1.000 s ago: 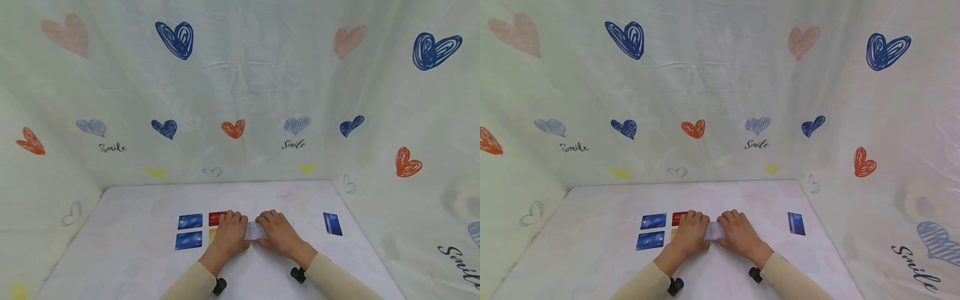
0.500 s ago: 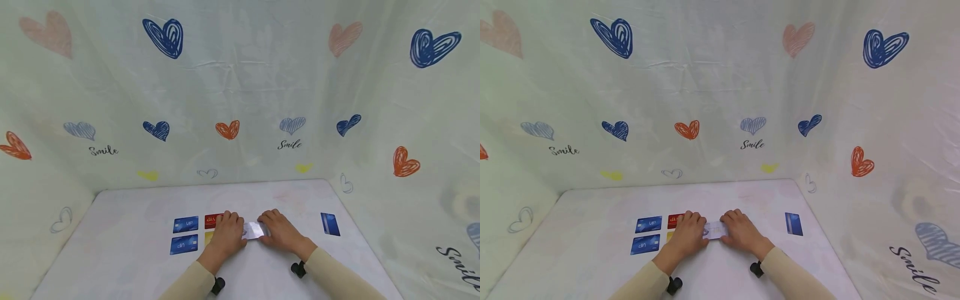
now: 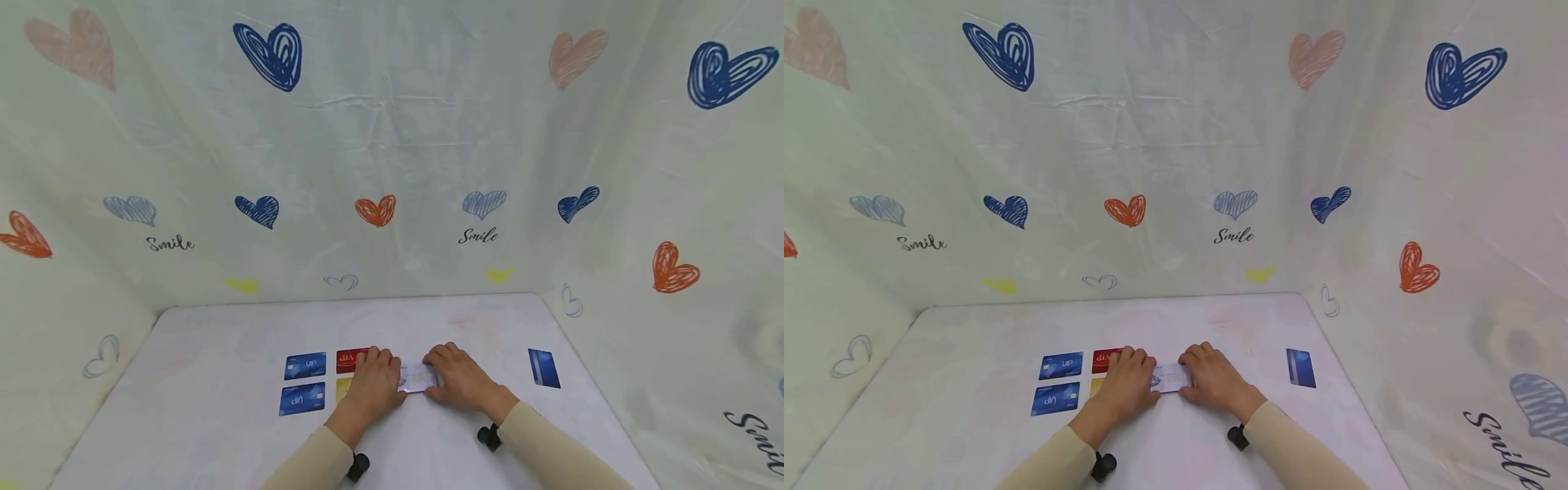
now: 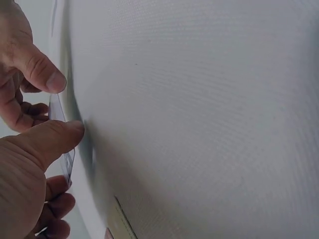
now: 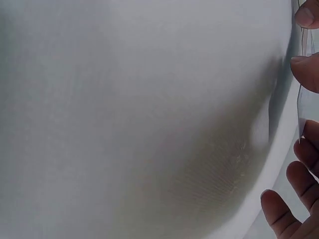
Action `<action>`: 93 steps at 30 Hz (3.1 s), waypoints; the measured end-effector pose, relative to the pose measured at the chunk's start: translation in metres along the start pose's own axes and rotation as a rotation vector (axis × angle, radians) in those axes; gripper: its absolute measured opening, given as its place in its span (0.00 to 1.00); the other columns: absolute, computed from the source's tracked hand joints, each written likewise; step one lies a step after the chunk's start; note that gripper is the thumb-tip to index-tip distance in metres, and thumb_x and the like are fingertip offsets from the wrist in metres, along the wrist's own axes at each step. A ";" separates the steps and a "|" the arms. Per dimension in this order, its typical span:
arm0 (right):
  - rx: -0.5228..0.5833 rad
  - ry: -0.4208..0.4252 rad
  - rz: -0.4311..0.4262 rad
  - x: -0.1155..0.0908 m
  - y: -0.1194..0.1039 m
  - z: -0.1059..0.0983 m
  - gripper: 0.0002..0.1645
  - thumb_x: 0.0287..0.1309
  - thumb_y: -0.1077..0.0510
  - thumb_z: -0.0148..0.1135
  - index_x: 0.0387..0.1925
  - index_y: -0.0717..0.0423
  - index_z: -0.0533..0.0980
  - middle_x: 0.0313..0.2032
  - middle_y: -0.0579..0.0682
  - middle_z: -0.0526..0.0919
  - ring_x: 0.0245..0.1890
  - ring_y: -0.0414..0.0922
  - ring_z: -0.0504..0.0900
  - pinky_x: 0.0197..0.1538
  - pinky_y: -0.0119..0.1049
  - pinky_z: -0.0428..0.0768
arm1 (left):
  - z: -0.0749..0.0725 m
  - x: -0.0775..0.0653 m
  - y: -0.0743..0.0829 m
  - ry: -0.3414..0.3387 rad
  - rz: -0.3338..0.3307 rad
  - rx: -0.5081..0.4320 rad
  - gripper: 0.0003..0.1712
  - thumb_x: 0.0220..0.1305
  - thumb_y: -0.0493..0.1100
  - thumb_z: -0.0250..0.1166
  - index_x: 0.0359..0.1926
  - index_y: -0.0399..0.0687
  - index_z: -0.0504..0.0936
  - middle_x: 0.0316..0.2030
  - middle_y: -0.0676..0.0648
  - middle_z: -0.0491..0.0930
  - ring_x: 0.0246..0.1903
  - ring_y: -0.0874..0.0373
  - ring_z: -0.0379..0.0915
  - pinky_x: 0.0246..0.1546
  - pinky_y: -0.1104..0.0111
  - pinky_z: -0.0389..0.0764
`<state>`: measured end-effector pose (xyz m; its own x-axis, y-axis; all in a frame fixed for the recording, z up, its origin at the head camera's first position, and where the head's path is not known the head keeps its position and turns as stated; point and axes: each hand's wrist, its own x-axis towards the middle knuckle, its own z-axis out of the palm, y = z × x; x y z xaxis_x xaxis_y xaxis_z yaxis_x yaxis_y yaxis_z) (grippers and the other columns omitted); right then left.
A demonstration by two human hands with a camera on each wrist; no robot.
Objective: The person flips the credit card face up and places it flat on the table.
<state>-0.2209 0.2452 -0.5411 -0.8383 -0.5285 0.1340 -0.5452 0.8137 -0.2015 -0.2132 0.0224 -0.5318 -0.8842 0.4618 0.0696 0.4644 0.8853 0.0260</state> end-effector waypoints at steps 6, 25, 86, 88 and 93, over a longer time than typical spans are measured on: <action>0.007 -0.020 0.005 0.001 -0.001 0.002 0.27 0.58 0.46 0.77 0.54 0.54 0.80 0.53 0.47 0.81 0.53 0.46 0.77 0.56 0.46 0.80 | 0.000 -0.001 -0.001 -0.018 -0.002 -0.009 0.36 0.57 0.64 0.79 0.57 0.46 0.83 0.50 0.46 0.81 0.51 0.49 0.68 0.49 0.56 0.71; -0.103 -0.038 0.036 -0.017 -0.013 0.002 0.30 0.62 0.46 0.74 0.60 0.57 0.80 0.58 0.52 0.82 0.59 0.51 0.79 0.57 0.54 0.81 | 0.002 -0.023 0.013 -0.028 0.084 0.000 0.34 0.65 0.58 0.74 0.64 0.44 0.81 0.58 0.46 0.82 0.60 0.49 0.73 0.63 0.50 0.76; -0.070 -0.168 0.152 -0.004 -0.024 0.005 0.42 0.73 0.41 0.62 0.75 0.64 0.67 0.76 0.59 0.70 0.76 0.57 0.68 0.76 0.60 0.66 | 0.004 -0.002 -0.004 -0.201 0.046 -0.086 0.53 0.60 0.73 0.70 0.75 0.44 0.73 0.75 0.43 0.72 0.77 0.48 0.63 0.77 0.46 0.63; -0.047 -0.170 0.189 -0.010 -0.016 0.002 0.44 0.73 0.40 0.63 0.76 0.64 0.66 0.76 0.60 0.68 0.77 0.57 0.67 0.77 0.60 0.64 | 0.004 -0.002 -0.004 -0.198 0.043 -0.095 0.53 0.59 0.73 0.71 0.75 0.44 0.73 0.74 0.43 0.72 0.77 0.48 0.63 0.77 0.46 0.63; -0.044 -0.143 0.268 -0.037 0.015 -0.009 0.44 0.72 0.41 0.64 0.75 0.67 0.65 0.76 0.63 0.68 0.77 0.61 0.66 0.77 0.61 0.64 | 0.002 -0.001 -0.005 -0.178 0.031 -0.106 0.54 0.60 0.72 0.71 0.76 0.44 0.72 0.75 0.44 0.71 0.77 0.48 0.63 0.77 0.46 0.63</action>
<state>-0.1981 0.2790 -0.5399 -0.9458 -0.3197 -0.0564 -0.3066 0.9368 -0.1686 -0.2144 0.0170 -0.5341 -0.8600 0.4994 -0.1051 0.4856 0.8641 0.1324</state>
